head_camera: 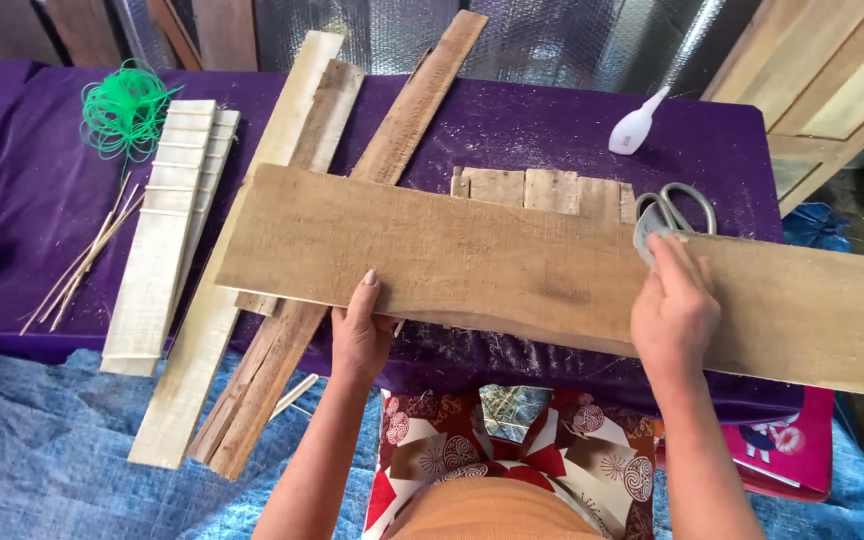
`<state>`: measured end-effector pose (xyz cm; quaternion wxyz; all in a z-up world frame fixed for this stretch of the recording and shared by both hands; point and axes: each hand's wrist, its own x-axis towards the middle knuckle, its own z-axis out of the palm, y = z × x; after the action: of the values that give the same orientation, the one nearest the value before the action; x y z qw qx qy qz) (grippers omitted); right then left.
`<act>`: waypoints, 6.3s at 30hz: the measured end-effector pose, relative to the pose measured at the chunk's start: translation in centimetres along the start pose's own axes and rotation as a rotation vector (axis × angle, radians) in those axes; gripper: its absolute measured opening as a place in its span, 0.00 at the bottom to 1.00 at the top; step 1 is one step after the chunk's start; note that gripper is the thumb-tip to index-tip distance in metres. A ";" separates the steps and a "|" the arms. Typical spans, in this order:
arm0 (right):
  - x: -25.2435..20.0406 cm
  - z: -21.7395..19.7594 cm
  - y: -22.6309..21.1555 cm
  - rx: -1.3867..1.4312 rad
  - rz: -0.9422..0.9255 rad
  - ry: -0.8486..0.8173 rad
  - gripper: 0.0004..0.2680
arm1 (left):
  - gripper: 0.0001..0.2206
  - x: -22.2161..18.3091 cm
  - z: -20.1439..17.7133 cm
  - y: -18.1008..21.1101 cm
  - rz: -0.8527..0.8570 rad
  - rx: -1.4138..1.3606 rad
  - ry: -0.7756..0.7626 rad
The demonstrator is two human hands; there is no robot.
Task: Sanding a rough wooden board by hand using sandpaper to smooth the surface.
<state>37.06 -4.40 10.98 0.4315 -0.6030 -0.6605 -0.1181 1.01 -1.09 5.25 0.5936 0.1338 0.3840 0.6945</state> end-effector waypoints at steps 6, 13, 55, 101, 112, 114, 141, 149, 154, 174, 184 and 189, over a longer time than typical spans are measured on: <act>1.4 3.9 -6.7 -0.104 -0.052 -0.090 0.12 | 0.15 1.0 -1.3 -1.4 -0.001 0.018 -0.021; 4.4 1.2 -9.0 0.100 0.033 -0.236 0.15 | 0.13 0.6 -1.0 -0.7 0.001 0.025 -0.025; -2.0 1.2 -4.2 -0.033 0.123 -0.166 0.14 | 0.22 3.1 -6.4 -5.5 -0.060 0.132 0.003; -3.4 1.2 -9.1 0.024 -0.057 -0.027 0.15 | 0.19 -0.2 -1.0 -1.4 0.048 0.065 -0.060; 2.2 3.1 -16.3 0.452 -0.191 0.084 0.13 | 0.18 3.8 -8.6 -4.9 0.084 0.071 -0.095; 1.7 3.9 -12.8 0.346 -0.215 0.098 0.14 | 0.17 2.4 -6.7 -4.0 0.079 0.075 -0.114; -8.8 -17.2 13.4 -0.304 0.039 -0.098 0.11 | 0.37 -1.4 -1.0 0.4 -0.054 0.287 0.004; -7.6 -19.3 18.9 0.252 0.742 0.659 0.10 | 0.25 -3.7 3.5 1.3 -0.173 0.087 -0.078; -6.9 -18.9 22.3 0.834 1.170 0.919 0.08 | 0.11 -3.6 2.6 -0.9 -0.221 0.135 -0.142; -3.7 -7.5 11.6 0.640 0.997 0.461 0.04 | 0.03 -6.9 13.1 15.1 0.118 -0.128 -0.059; -1.1 -8.6 5.2 0.024 0.224 0.355 0.07 | 0.04 -6.5 11.4 13.1 0.170 -0.170 0.112; -0.3 -5.6 -3.1 0.197 -0.065 0.365 0.10 | 0.04 -6.6 11.6 13.1 0.179 -0.144 0.089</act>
<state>36.62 -9.16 15.23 0.5968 -0.5050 -0.5987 -0.1742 0.67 -2.89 23.88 0.5197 0.0936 0.3453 0.7758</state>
